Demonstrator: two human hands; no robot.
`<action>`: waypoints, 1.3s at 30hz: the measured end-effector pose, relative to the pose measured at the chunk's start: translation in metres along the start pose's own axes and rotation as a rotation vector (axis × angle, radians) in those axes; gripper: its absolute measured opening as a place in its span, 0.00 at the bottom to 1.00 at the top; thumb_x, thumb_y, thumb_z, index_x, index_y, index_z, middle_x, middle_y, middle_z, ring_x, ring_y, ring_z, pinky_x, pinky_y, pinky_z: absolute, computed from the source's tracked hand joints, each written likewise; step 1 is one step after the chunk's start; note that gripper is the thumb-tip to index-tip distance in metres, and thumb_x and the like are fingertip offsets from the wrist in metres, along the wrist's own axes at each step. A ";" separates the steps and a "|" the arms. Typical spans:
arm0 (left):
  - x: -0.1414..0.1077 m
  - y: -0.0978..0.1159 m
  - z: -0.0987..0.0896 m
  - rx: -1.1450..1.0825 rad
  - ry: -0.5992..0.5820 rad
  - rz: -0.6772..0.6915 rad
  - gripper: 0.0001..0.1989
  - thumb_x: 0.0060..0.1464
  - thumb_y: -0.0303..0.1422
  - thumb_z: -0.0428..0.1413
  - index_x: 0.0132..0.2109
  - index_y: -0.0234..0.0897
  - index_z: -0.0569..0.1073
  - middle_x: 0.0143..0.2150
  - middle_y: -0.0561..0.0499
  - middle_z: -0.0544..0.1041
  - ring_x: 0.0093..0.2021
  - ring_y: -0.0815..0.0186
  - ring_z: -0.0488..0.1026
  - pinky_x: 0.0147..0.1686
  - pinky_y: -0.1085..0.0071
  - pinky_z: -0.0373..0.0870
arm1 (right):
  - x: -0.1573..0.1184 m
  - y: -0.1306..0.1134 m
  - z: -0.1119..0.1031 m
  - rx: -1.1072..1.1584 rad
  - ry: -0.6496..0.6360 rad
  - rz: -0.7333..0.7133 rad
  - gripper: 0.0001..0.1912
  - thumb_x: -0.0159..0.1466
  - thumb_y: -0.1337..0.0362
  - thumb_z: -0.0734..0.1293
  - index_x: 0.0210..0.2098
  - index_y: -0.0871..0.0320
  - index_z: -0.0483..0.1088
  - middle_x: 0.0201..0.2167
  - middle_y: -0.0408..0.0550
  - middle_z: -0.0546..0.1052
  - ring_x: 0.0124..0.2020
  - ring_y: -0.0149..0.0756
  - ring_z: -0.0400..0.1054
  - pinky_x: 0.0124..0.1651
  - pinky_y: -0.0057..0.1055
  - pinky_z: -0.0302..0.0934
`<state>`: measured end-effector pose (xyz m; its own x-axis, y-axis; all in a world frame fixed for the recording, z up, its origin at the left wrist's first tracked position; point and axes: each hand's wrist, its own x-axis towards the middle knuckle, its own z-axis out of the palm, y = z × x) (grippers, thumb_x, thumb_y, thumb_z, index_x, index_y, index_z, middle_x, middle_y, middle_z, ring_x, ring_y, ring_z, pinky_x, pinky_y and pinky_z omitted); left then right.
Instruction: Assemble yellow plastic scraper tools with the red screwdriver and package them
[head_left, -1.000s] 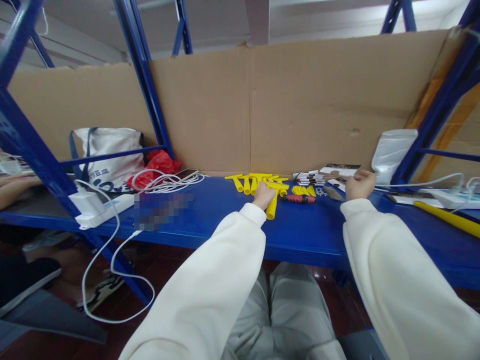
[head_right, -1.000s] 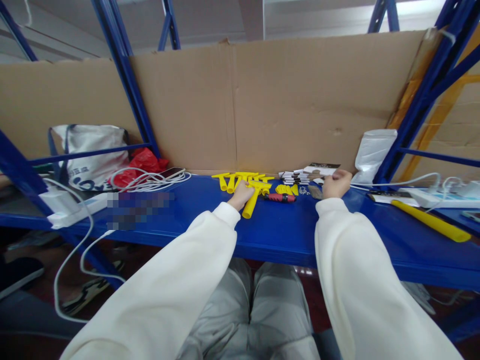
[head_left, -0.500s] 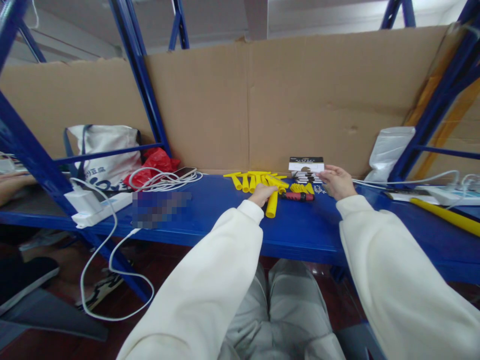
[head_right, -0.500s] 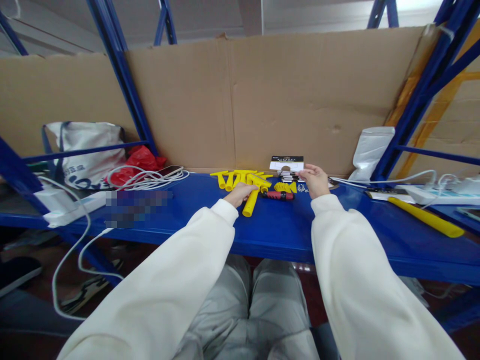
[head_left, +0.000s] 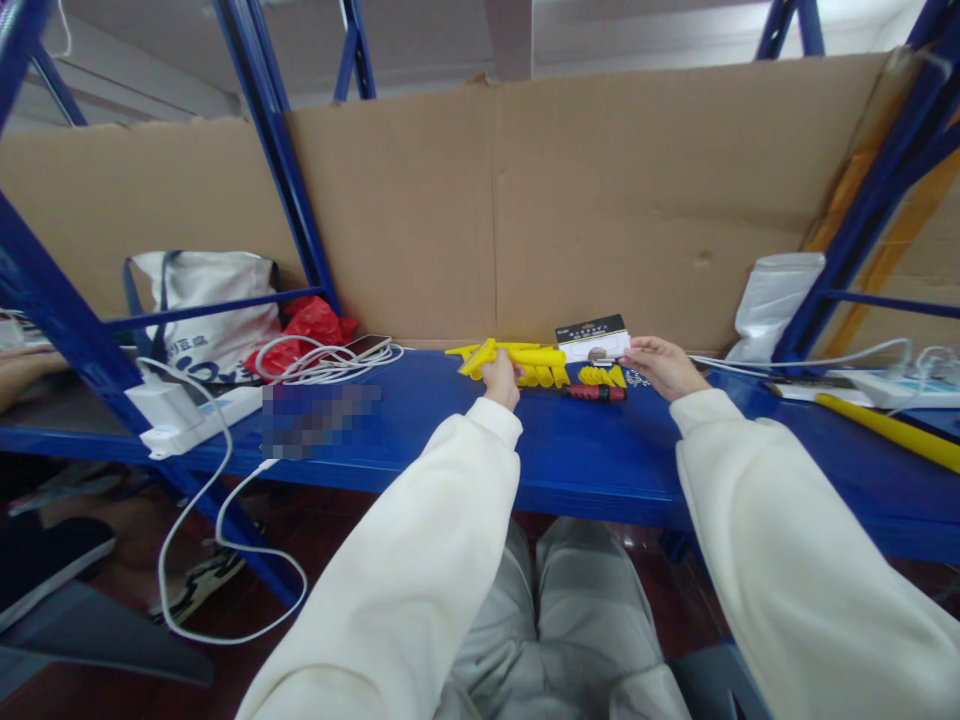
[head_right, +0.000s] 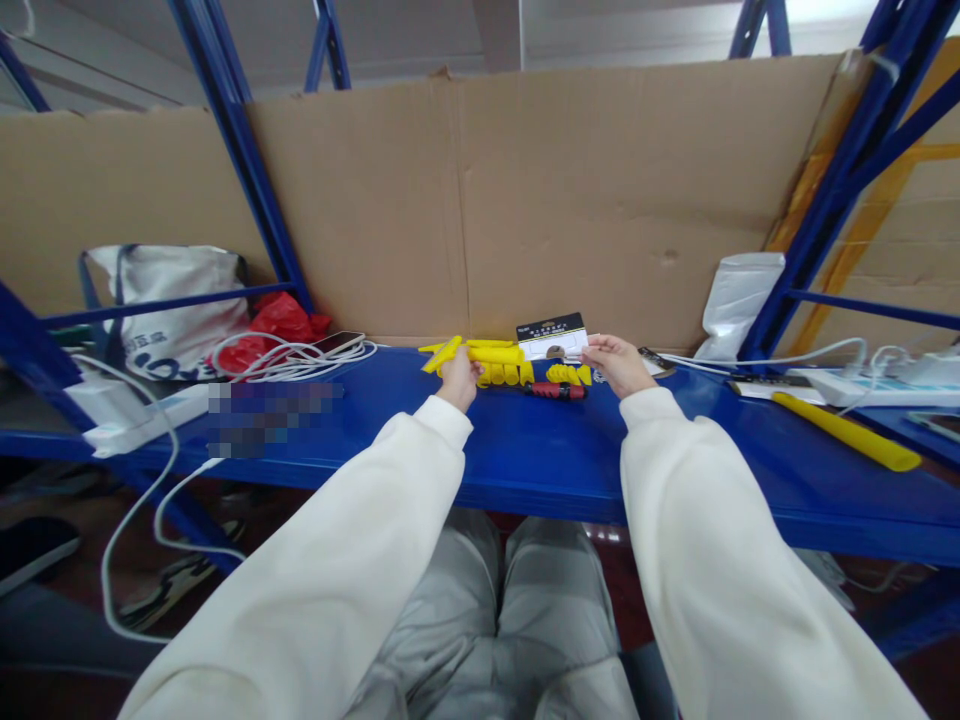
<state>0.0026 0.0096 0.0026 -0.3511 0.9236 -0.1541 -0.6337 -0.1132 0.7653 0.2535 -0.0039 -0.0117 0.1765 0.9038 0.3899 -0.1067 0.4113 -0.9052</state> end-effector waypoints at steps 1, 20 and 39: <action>0.000 0.000 0.000 -0.012 0.009 0.004 0.07 0.63 0.23 0.53 0.36 0.38 0.67 0.22 0.60 0.65 0.17 0.76 0.61 0.19 0.79 0.60 | 0.000 0.000 0.000 -0.006 -0.019 0.009 0.18 0.43 0.69 0.83 0.25 0.56 0.72 0.25 0.41 0.77 0.28 0.30 0.74 0.44 0.31 0.76; 0.010 0.000 -0.001 -0.111 0.140 0.104 0.02 0.66 0.26 0.52 0.42 0.36 0.67 0.31 0.56 0.71 0.20 0.77 0.69 0.21 0.81 0.64 | -0.012 -0.008 0.007 -0.043 -0.264 0.083 0.23 0.42 0.59 0.84 0.26 0.54 0.68 0.29 0.40 0.76 0.33 0.32 0.72 0.48 0.39 0.72; -0.007 -0.013 0.002 0.219 -0.449 -0.154 0.08 0.57 0.23 0.59 0.29 0.35 0.73 0.24 0.52 0.76 0.22 0.71 0.72 0.27 0.74 0.68 | -0.021 -0.008 0.027 -0.013 -0.235 0.092 0.20 0.44 0.64 0.83 0.26 0.55 0.69 0.28 0.40 0.77 0.33 0.33 0.76 0.46 0.36 0.74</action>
<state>0.0148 0.0049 -0.0049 0.0959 0.9950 -0.0286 -0.4786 0.0713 0.8752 0.2237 -0.0228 -0.0080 -0.0657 0.9405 0.3333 -0.0987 0.3262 -0.9401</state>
